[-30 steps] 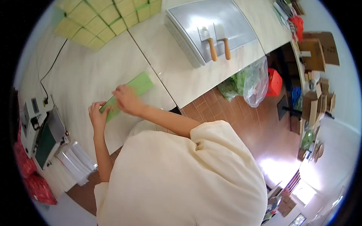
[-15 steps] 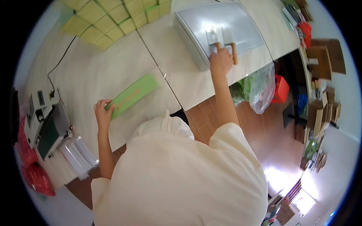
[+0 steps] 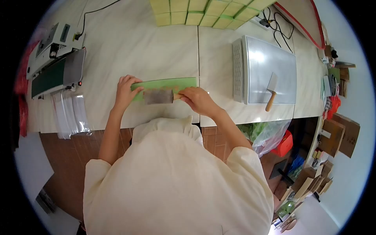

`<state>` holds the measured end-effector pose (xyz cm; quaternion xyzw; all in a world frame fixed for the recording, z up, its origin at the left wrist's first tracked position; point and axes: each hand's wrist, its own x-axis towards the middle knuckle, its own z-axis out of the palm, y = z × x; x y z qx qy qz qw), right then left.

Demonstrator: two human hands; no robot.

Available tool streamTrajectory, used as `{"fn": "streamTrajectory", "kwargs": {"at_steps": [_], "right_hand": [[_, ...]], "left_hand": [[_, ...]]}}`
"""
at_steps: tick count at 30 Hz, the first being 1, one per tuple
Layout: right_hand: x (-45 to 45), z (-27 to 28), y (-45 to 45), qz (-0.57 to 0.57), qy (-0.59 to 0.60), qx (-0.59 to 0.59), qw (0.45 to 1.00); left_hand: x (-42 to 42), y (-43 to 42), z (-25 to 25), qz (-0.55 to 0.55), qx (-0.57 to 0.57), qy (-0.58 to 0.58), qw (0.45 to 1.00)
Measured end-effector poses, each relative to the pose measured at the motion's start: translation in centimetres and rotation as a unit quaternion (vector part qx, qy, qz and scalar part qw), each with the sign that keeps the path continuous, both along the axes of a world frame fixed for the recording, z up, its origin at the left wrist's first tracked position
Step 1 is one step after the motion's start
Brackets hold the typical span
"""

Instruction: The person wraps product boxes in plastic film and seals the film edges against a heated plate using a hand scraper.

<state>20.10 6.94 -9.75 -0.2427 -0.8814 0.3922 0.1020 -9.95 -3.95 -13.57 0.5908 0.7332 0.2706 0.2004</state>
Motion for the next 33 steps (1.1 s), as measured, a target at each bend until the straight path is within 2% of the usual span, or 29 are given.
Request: {"fn": "streamTrajectory", "kwargs": {"at_steps": [5, 11, 13, 20, 25, 29, 31, 33], "right_hand": [[-2.0, -0.4, 0.8, 0.084, -0.038, 0.028, 0.995], [-2.2, -1.2, 2.5, 0.036, -0.043, 0.095, 0.994], [-2.1, -1.3, 2.5, 0.012, -0.007, 0.092, 0.996], [-1.7, -1.4, 2.3, -0.053, -0.005, 0.116, 0.992], [-1.8, -1.4, 1.6, -0.148, -0.046, 0.138, 0.978], [-1.6, -2.3, -1.3, -0.238, -0.005, 0.177, 0.955], [-1.7, -1.8, -4.4, -0.317, -0.005, 0.063, 0.946], [-2.0, -1.0, -7.5, -0.294, -0.027, -0.022, 0.955]], "left_hand": [[-0.1, -0.2, -0.4, 0.006, 0.011, -0.006, 1.000], [0.0, -0.1, -0.5, 0.011, 0.005, -0.011, 1.000], [0.1, -0.2, -0.4, 0.015, 0.006, -0.010, 1.000], [0.0, -0.1, -0.9, 0.007, 0.005, -0.003, 1.000], [0.0, -0.2, -0.9, 0.006, 0.019, 0.009, 1.000], [0.1, -0.4, -0.9, 0.009, 0.011, 0.005, 1.000], [0.2, -0.5, -0.7, 0.010, 0.014, 0.017, 1.000], [0.2, -0.5, -0.9, 0.008, 0.012, 0.020, 1.000]]}}
